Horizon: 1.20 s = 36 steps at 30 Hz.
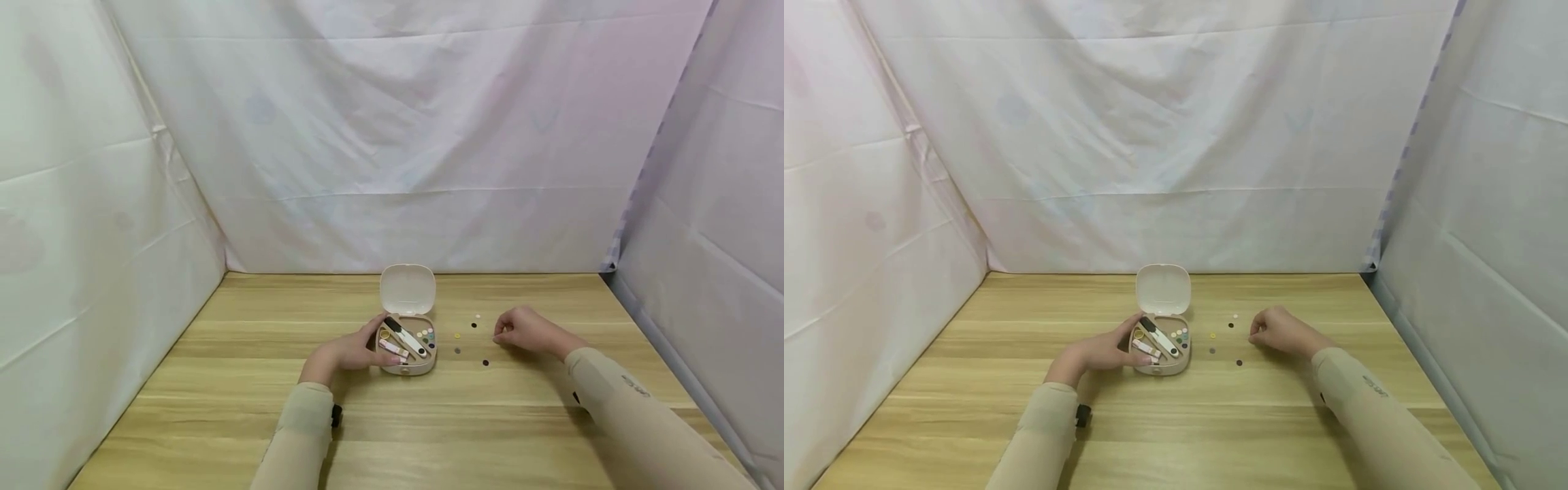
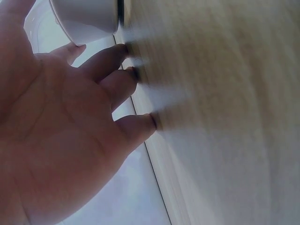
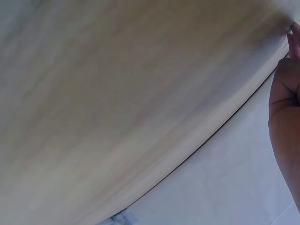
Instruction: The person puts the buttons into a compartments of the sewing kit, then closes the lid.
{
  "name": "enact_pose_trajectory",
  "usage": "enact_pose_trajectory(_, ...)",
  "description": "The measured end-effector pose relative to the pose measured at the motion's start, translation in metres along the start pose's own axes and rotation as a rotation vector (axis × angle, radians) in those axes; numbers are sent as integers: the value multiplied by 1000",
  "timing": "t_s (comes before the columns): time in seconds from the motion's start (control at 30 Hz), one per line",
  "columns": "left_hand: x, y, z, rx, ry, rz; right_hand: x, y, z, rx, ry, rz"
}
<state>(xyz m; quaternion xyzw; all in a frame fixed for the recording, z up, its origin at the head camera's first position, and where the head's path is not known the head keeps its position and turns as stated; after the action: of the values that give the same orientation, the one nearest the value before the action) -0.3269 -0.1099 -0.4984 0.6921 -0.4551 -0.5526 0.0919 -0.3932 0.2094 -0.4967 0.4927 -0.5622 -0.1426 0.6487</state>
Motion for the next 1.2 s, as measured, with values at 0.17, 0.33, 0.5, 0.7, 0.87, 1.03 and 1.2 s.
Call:
enact_pose_trajectory(0.17, 0, 0, 0, -1, -2, 8, -3, -2, 1, 11, -26, 29)
enact_pose_trajectory(0.33, 0, 0, 0, -2, 0, 11, -5, -1, 1, 12, -31, 35)
enact_pose_trajectory(0.5, 1, 0, 0, -4, 2, 5, -3, 0, 1, 0, -26, 26)
enact_pose_trajectory(0.7, 1, 1, 0, -9, 1, 13, 0, -1, 2, -1, -16, 19)
enact_pose_trajectory(0.87, 1, 0, -1, -10, 3, 16, 4, 0, 1, -16, 12, 16)
enact_pose_trajectory(1.03, 2, 0, -1, -11, 14, 27, 12, 0, -1, -30, 73, -28)
enact_pose_trajectory(1.2, 2, 0, -2, -28, 16, 41, 19, -1, -3, -12, 122, -85)
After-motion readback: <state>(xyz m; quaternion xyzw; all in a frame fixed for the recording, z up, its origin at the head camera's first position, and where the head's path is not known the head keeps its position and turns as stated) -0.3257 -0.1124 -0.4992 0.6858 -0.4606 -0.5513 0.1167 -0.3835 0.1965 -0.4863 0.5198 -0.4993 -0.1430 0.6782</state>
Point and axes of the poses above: each hand's wrist, its own z-axis towards the middle knuckle, its own y-axis out of the back of the hand, x = y × z, the point moved 10 cm from there along z, towards the middle knuckle, and after that the axes turned 3 degrees about z, right-handed, at the moved point
